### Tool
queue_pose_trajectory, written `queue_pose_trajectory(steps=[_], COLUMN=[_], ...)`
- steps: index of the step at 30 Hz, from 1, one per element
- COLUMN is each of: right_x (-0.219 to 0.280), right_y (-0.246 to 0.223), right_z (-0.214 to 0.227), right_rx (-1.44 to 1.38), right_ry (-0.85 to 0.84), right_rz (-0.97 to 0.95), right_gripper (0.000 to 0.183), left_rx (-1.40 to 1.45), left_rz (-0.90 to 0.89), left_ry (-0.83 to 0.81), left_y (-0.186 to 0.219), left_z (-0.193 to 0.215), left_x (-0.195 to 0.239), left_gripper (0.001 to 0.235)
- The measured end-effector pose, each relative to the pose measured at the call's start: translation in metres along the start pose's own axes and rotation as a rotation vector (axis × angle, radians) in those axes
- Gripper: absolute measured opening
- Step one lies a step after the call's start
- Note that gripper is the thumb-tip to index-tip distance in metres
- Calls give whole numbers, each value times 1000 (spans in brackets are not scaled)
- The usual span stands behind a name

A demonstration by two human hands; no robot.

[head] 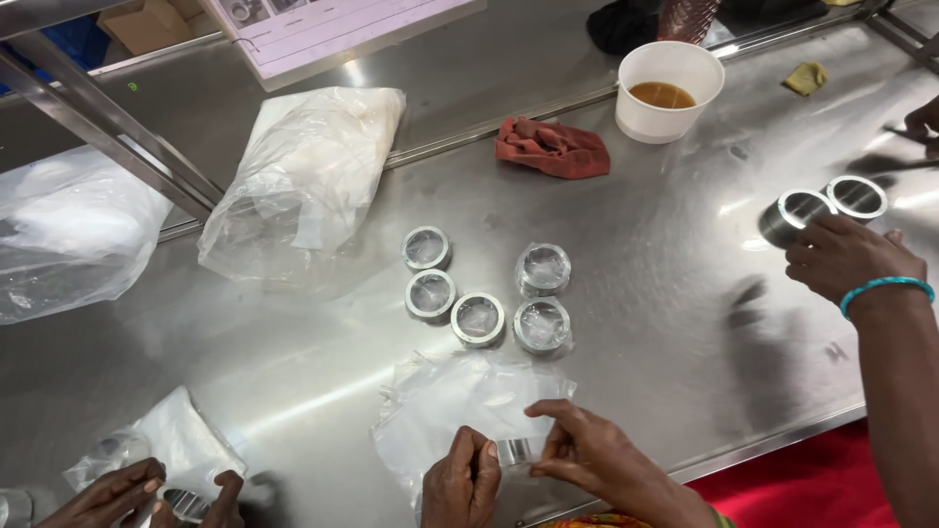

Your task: The person picks up metal rings from a stainless steel table, places them individually into plastic bags, and sets the bagged rings back onto the table.

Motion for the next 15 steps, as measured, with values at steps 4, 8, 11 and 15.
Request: queue_pose_trajectory(steps=[4, 8, 11, 15], right_x=[22, 39, 50, 42], right_y=[-9, -53, -54, 16], right_z=[17, 45, 42, 27], right_rx=[-78, 84, 305, 147], right_ry=[21, 195, 231, 142], right_rz=[26, 199, 391, 217], right_gripper=[67, 74, 76, 33], left_rx=[174, 283, 322, 172], left_rz=[37, -35, -27, -109], left_ry=[-27, -43, -230, -374], left_y=[20, 19, 34, 56], left_z=[4, -18, -49, -58], left_x=[9, 3, -5, -13], left_gripper=[24, 26, 26, 27])
Point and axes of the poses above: each hand's wrist, its own x-axis away from the middle knuckle, its own z-axis out of the back of the hand, y = z × x, the point moved 9 cm from there along -x, towards the middle knuckle, and after that the axes turned 15 degrees about -y, right-handed, at the moved point
